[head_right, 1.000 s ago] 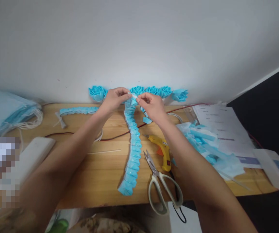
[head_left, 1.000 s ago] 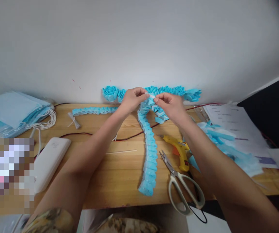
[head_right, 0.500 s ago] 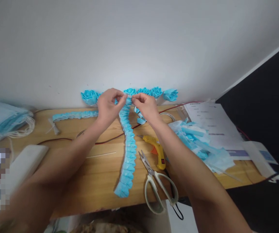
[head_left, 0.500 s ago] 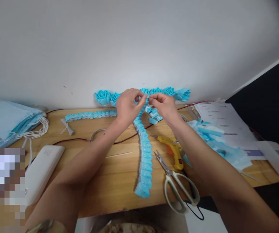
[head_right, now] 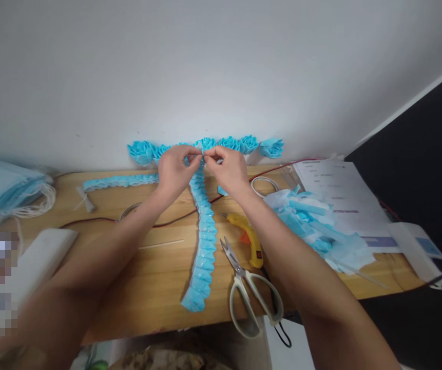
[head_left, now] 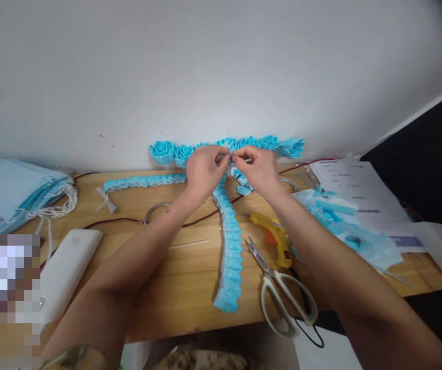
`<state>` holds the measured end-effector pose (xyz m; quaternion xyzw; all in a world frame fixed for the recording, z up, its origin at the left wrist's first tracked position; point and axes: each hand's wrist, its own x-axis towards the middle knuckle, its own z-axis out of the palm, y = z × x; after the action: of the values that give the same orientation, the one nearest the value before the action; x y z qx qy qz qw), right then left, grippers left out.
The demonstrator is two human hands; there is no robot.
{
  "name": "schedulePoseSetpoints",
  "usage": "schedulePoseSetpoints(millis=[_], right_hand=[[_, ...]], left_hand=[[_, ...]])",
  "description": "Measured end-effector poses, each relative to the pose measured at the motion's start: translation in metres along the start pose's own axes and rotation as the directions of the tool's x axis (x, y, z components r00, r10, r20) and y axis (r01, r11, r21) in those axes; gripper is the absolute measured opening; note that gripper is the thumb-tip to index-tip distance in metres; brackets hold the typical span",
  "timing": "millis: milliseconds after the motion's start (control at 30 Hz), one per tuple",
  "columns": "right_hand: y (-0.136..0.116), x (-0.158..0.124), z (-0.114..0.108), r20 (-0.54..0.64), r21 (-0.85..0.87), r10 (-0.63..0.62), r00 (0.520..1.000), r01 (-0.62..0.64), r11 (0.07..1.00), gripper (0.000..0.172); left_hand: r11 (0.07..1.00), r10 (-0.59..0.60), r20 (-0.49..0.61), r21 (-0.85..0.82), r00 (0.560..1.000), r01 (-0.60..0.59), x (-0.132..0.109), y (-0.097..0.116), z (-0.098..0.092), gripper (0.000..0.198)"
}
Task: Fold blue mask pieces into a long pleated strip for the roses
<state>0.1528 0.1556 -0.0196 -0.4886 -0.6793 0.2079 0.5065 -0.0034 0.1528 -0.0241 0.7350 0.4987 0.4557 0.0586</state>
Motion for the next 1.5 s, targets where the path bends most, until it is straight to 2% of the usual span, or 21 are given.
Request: schedulePoseSetpoints(millis=[300, 833, 933, 1133, 1500], right_hand=[[-0.001, 0.001, 0.001, 0.001, -0.069, -0.032, 0.999, 0.032, 0.997, 0.012], [-0.003, 0.001, -0.002, 0.031, -0.039, -0.052, 0.998, 0.053, 0.998, 0.013], [-0.002, 0.000, -0.001, 0.036, -0.031, -0.037, 0.999, 0.038, 0.999, 0.013], [0.002, 0.003, -0.002, 0.031, 0.052, 0.043, 0.999, -0.044, 0.998, 0.011], [0.014, 0.007, -0.008, 0.018, 0.108, 0.113, 0.993, -0.114, 0.988, 0.014]], left_hand=[[1.000, 0.003, 0.006, 0.006, 1.000, -0.003, 0.002, -0.001, 0.000, 0.020], [0.999, 0.005, 0.039, -0.044, 0.999, -0.004, 0.004, -0.002, -0.003, 0.018], [0.998, -0.006, 0.025, -0.056, 1.000, 0.007, 0.004, -0.003, -0.002, 0.017], [0.949, -0.099, 0.063, -0.294, 0.993, 0.113, 0.008, -0.009, 0.001, 0.013], [0.934, -0.143, 0.052, -0.324, 0.988, 0.152, 0.013, -0.017, -0.004, 0.014]])
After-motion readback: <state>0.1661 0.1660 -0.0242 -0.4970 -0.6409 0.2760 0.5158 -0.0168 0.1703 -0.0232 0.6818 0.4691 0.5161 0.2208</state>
